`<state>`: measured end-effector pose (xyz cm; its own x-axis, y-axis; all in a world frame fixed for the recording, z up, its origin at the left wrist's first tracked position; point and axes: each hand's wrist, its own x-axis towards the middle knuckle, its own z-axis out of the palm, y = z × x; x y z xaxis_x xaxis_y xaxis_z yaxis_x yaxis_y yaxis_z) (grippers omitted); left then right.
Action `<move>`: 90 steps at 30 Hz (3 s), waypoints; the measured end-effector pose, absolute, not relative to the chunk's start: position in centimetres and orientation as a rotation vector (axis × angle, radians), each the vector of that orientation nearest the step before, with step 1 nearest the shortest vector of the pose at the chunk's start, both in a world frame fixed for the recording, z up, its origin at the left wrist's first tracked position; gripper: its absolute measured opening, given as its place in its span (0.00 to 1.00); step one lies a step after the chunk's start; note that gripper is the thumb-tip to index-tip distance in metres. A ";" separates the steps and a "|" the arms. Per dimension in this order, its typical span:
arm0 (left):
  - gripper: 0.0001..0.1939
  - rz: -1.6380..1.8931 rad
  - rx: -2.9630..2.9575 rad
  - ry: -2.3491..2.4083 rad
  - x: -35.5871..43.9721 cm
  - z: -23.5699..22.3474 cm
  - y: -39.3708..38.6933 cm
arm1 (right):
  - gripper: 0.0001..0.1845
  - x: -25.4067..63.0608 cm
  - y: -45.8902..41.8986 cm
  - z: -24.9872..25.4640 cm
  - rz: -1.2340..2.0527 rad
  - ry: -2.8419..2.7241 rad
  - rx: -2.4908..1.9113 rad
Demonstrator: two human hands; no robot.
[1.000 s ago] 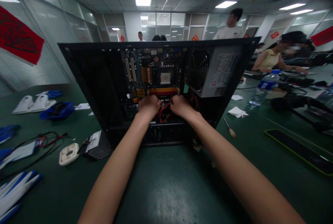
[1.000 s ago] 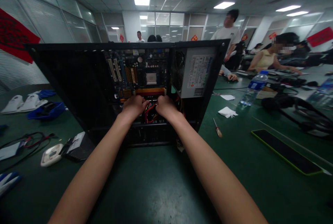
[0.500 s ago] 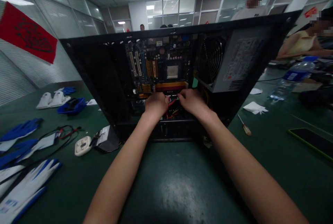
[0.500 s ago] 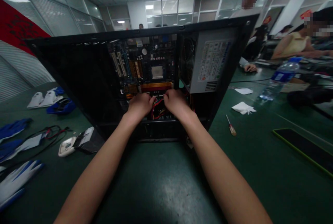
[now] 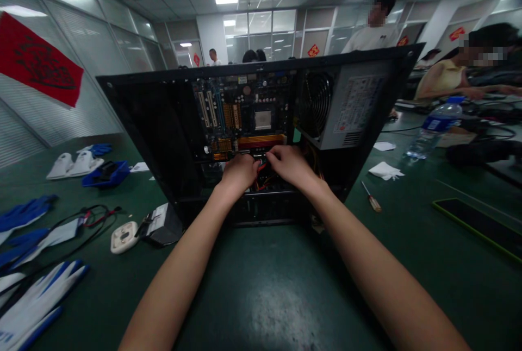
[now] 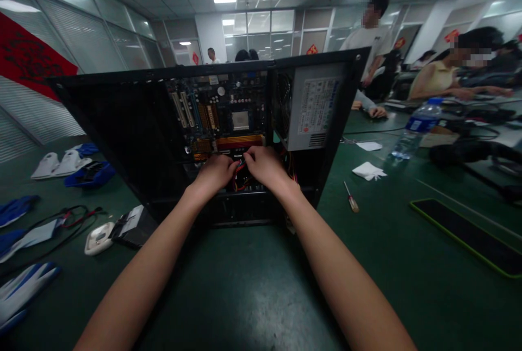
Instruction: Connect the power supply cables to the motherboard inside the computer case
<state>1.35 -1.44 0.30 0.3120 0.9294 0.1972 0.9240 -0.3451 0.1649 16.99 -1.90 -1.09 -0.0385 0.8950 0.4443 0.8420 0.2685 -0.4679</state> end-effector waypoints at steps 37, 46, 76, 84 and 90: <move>0.22 0.243 2.677 1.830 1.5 1.0 -1.9 | 0.13 16.7 -3.0 -0.7 0.225 -2.148 -1.345; 0.21 0.240 2.703 1.816 1.5 0.8 -1.9 | 0.13 16.7 -2.9 -0.6 0.213 -2.154 -1.331; 0.19 0.267 2.744 1.773 1.6 0.5 -2.1 | 0.13 16.8 -3.5 -0.3 0.165 -2.237 -1.386; 0.20 0.318 2.742 1.737 1.7 0.6 -2.4 | 0.21 16.4 -3.1 -0.1 0.386 -2.436 -2.072; 0.20 0.297 2.733 1.723 1.7 0.7 -2.5 | 0.16 16.0 -3.0 0.4 0.455 -2.419 -2.294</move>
